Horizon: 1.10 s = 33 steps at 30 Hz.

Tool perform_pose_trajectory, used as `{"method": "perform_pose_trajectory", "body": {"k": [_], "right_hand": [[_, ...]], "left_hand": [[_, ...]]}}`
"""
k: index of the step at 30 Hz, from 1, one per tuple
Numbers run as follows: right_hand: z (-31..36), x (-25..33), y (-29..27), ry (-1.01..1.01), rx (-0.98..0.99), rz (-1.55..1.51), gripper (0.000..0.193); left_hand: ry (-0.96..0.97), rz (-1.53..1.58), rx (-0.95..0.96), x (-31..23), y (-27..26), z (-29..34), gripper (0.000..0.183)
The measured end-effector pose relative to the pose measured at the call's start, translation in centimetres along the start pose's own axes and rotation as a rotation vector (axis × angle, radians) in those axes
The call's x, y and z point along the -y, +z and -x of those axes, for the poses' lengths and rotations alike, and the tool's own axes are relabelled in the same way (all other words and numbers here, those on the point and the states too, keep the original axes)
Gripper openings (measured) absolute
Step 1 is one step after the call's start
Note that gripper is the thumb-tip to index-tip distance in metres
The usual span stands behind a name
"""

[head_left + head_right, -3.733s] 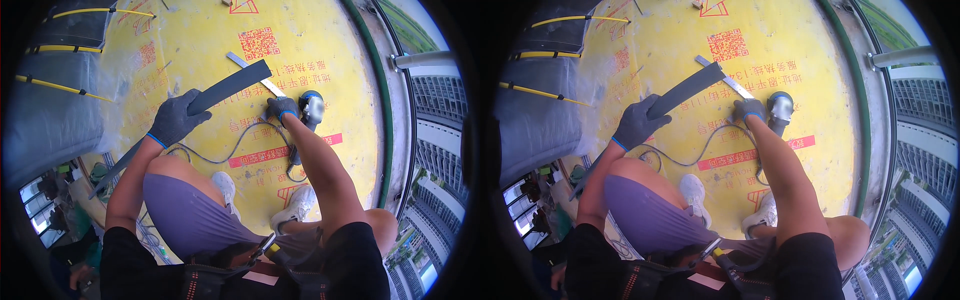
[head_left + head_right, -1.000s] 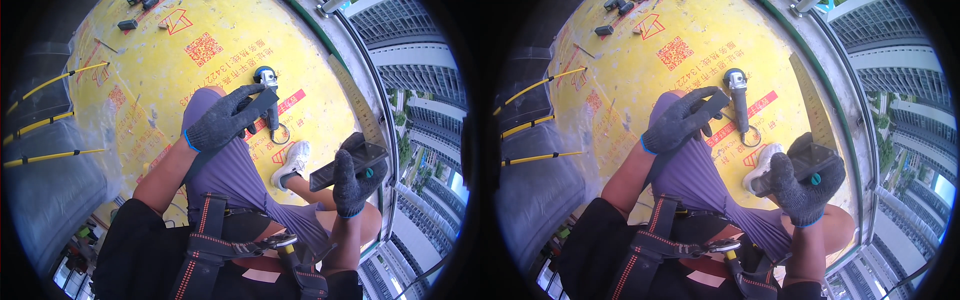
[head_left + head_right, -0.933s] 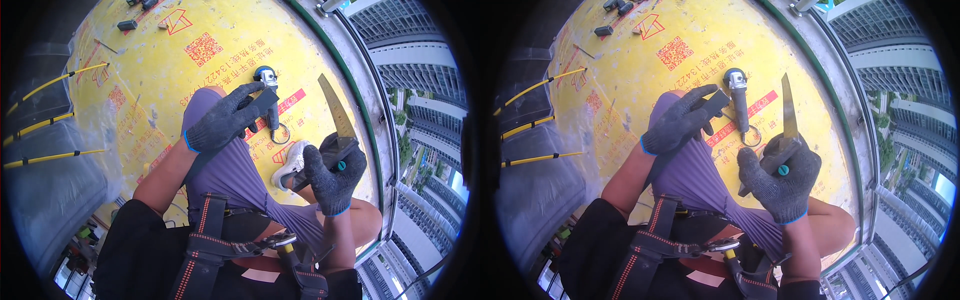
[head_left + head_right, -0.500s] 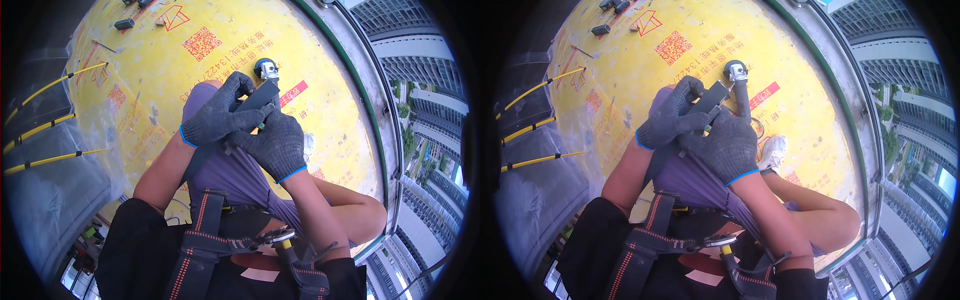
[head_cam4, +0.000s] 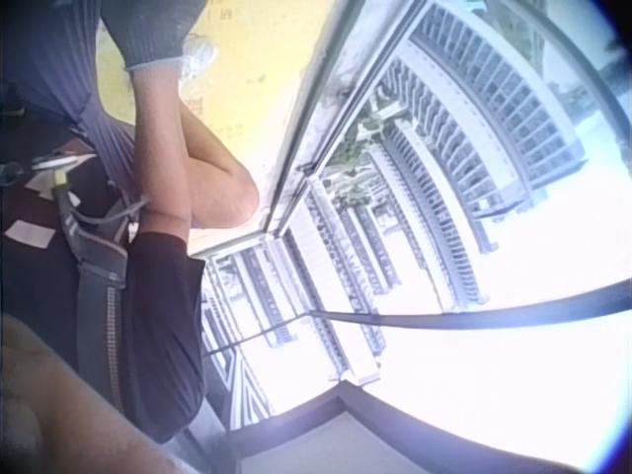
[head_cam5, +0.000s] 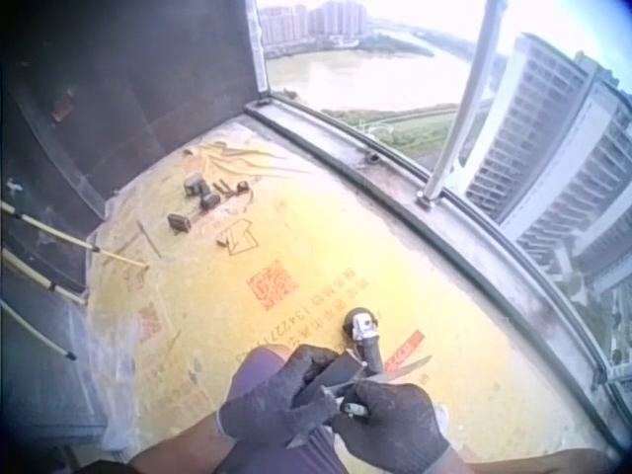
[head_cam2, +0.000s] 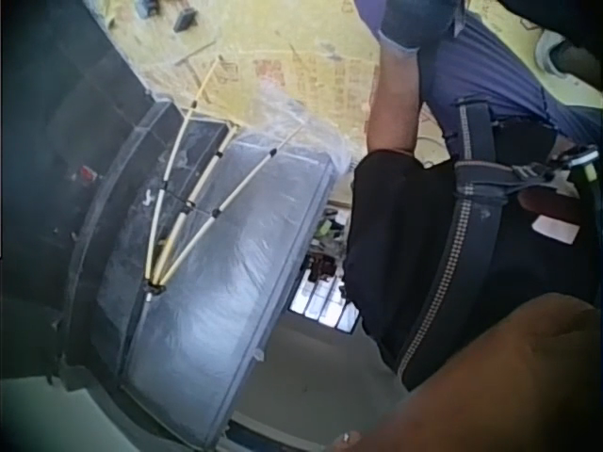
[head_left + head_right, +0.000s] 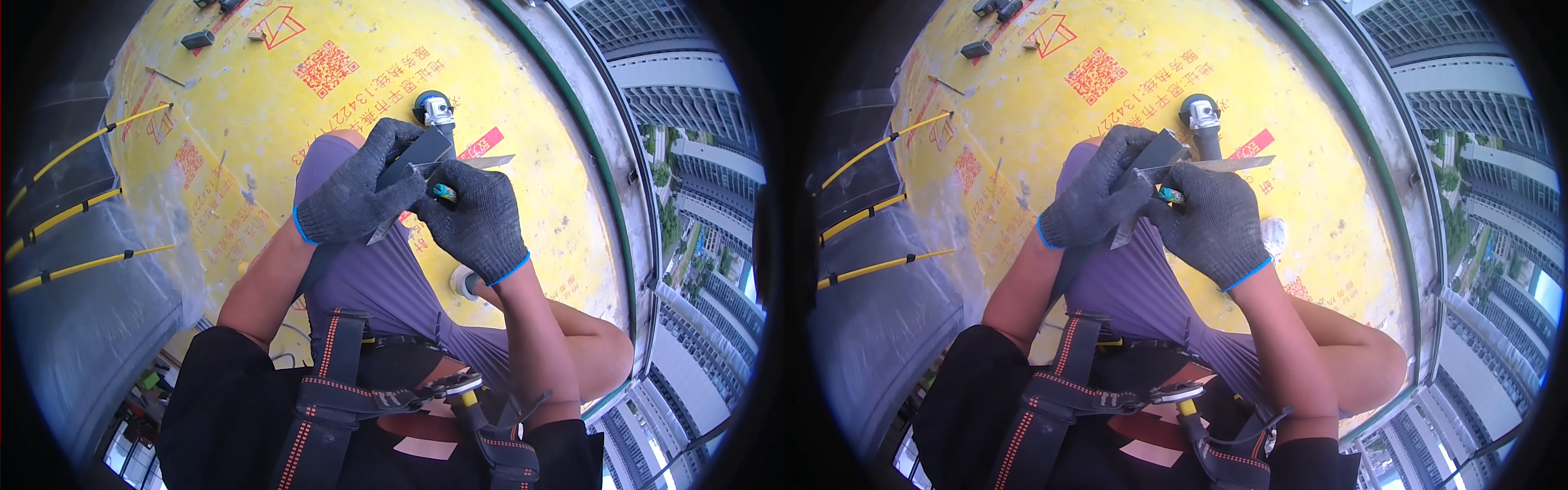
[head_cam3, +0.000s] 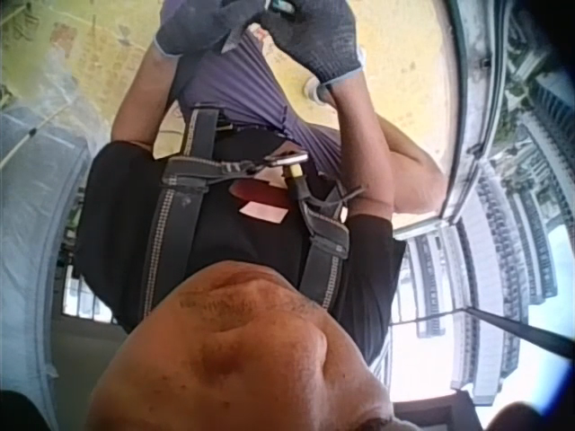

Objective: Marking and cutting a metal bar using a square ruler, marker, and angle grinder.

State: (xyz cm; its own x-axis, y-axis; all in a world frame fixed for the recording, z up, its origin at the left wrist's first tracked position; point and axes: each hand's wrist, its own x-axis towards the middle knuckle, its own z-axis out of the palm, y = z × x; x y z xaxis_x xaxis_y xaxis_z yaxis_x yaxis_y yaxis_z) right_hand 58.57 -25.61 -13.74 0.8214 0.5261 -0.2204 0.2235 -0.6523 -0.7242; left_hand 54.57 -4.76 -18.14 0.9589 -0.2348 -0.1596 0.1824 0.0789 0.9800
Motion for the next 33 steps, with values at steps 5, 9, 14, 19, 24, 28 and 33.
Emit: {"method": "perform_pose_trajectory", "body": {"k": [5, 9, 14, 19, 24, 28, 33], "right_hand": [[-0.8, -1.1, -1.9, -0.155, -0.347, 0.203, 0.057], [-0.9, -2.7, -3.5, 0.134, 0.188, -0.022, 0.030], [0.3, -2.7, -1.6, 0.156, 0.068, -0.349, 0.021], [0.9, -1.3, 0.1, 0.169, -0.066, -0.406, 0.025], [1.4, -0.2, 1.6, 0.206, -0.145, -0.403, 0.030], [1.2, -0.1, 2.8, 0.190, -0.201, -0.396, 0.031], [0.9, 0.3, 2.9, 0.174, -0.258, -0.464, 0.024]], "left_hand": [[0.045, 0.033, -0.020, 0.2, 0.4, 0.2, 0.032], [0.010, 0.042, -0.099, -0.6, 1.2, 0.1, 0.027], [-0.227, 0.161, -0.090, -0.9, -0.4, -0.1, 0.029], [-0.173, 0.752, 0.252, 1.6, -4.6, 0.3, 0.076], [-0.101, -0.581, -0.050, 4.1, -5.2, 2.1, 0.095], [-0.233, 1.007, 0.057, 3.5, -6.0, 1.2, 0.089], [-0.266, 0.548, 0.016, 1.5, -6.3, 0.9, 0.083]]}}
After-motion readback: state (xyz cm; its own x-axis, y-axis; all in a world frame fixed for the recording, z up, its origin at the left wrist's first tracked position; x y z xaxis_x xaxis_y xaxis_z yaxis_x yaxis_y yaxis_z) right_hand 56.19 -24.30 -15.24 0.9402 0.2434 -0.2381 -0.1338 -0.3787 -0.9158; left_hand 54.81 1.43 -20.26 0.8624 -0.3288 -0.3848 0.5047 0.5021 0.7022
